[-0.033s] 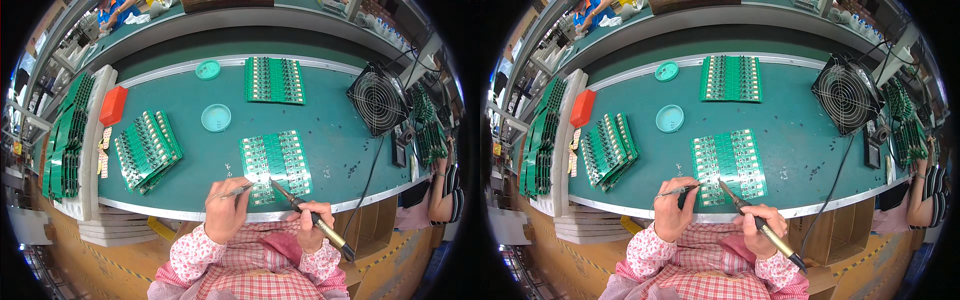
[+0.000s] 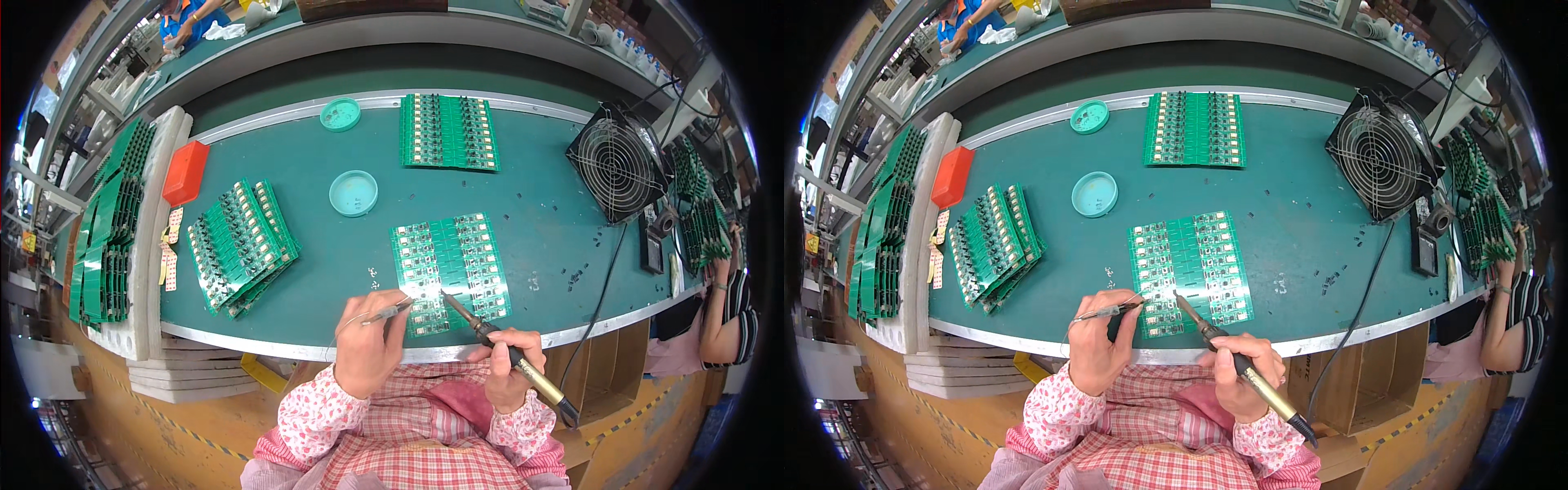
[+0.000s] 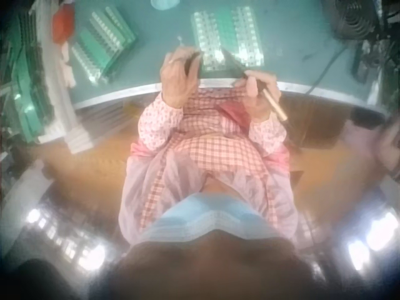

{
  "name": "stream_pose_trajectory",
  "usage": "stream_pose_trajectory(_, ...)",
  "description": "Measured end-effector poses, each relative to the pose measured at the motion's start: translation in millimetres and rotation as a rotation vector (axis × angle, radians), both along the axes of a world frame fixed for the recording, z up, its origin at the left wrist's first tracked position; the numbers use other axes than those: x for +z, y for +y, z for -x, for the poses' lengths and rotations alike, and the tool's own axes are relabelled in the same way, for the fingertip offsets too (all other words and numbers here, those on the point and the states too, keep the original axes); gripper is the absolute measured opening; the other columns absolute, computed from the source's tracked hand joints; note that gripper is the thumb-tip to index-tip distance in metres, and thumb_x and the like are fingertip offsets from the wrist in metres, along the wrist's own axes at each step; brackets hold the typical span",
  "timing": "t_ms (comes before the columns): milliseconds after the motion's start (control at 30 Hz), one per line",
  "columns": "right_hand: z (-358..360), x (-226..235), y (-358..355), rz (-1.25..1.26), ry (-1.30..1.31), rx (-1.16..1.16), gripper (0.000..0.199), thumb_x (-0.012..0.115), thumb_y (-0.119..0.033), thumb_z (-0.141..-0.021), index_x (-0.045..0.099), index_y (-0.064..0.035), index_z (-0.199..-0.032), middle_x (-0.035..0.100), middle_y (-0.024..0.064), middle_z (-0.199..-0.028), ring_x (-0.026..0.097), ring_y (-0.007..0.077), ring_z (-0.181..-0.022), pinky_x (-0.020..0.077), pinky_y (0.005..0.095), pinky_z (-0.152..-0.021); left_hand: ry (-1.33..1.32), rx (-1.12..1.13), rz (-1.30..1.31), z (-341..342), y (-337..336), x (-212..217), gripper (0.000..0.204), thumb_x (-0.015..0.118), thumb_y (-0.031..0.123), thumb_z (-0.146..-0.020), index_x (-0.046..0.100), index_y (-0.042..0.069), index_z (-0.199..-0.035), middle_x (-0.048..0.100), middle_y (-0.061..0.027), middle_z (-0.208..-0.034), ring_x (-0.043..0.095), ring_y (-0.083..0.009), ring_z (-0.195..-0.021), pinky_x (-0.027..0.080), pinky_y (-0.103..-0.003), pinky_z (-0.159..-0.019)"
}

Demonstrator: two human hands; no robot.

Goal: The person solders electronic components onto a printed circuit board using a soldering iron and solder wire.

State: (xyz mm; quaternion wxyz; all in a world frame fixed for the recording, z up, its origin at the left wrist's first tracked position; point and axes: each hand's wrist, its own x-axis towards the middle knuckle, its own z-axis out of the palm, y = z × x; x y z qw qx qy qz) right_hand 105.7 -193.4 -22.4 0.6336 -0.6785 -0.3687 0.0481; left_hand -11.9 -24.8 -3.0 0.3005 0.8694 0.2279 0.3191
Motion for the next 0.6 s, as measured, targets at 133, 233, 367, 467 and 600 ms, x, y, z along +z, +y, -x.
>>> stream_pose_trajectory(133,3,1,2,-0.050,0.111,-0.037,0.016,0.060,-0.017,-0.097,0.057,-0.0019,-0.099,0.069,0.0082,-0.064,0.070,0.0151,-0.059,0.0506,0.0259,-0.052,-0.006,-0.006,-0.009,0,0,-1,0.020,0.070,-0.003,-0.084,0.065,0.002,-0.102,0.069,-0.0118,-0.099,0.064,-0.0313,-0.085,0.049,-0.038,-0.077)
stream_pose_trajectory(233,5,1,2,-0.070,0.171,-0.054,0.018,0.059,-0.019,-0.098,0.055,-0.0016,-0.100,0.068,0.0094,-0.066,0.070,0.0158,-0.061,0.0514,0.0266,-0.052,0.011,-0.007,0.014,2,0,1,0.019,0.069,-0.004,-0.084,0.064,0.001,-0.103,0.069,-0.0131,-0.099,0.065,-0.0310,-0.087,0.050,-0.037,-0.078)
stream_pose_trajectory(367,4,-1,-1,-0.059,0.202,-0.043,0.019,0.058,-0.020,-0.099,0.053,-0.0019,-0.102,0.069,0.0109,-0.071,0.071,0.0170,-0.062,0.0531,0.0274,-0.054,-0.005,0.033,0.058,10,3,4,0.018,0.068,-0.004,-0.086,0.064,0.000,-0.104,0.068,-0.0144,-0.100,0.066,-0.0297,-0.088,0.052,-0.036,-0.079)
stream_pose_trajectory(467,3,-2,-3,-0.055,0.177,-0.039,0.019,0.058,-0.020,-0.099,0.053,-0.0014,-0.102,0.069,0.0110,-0.074,0.071,0.0173,-0.063,0.0535,0.0269,-0.055,-0.031,0.143,0.108,19,10,3,0.018,0.068,-0.004,-0.084,0.064,0.000,-0.101,0.068,-0.0137,-0.099,0.065,-0.0327,-0.087,0.050,-0.038,-0.078)
stream_pose_trajectory(600,4,-2,-1,-0.070,0.178,-0.079,0.019,0.058,-0.020,-0.098,0.053,-0.0014,-0.101,0.068,0.0094,-0.072,0.071,0.0173,-0.061,0.0546,0.0273,-0.055,0.038,0.173,0.069,26,18,1,0.015,0.066,-0.002,-0.090,0.064,-0.003,-0.105,0.067,-0.0130,-0.097,0.068,-0.0234,-0.087,0.052,-0.032,-0.078)
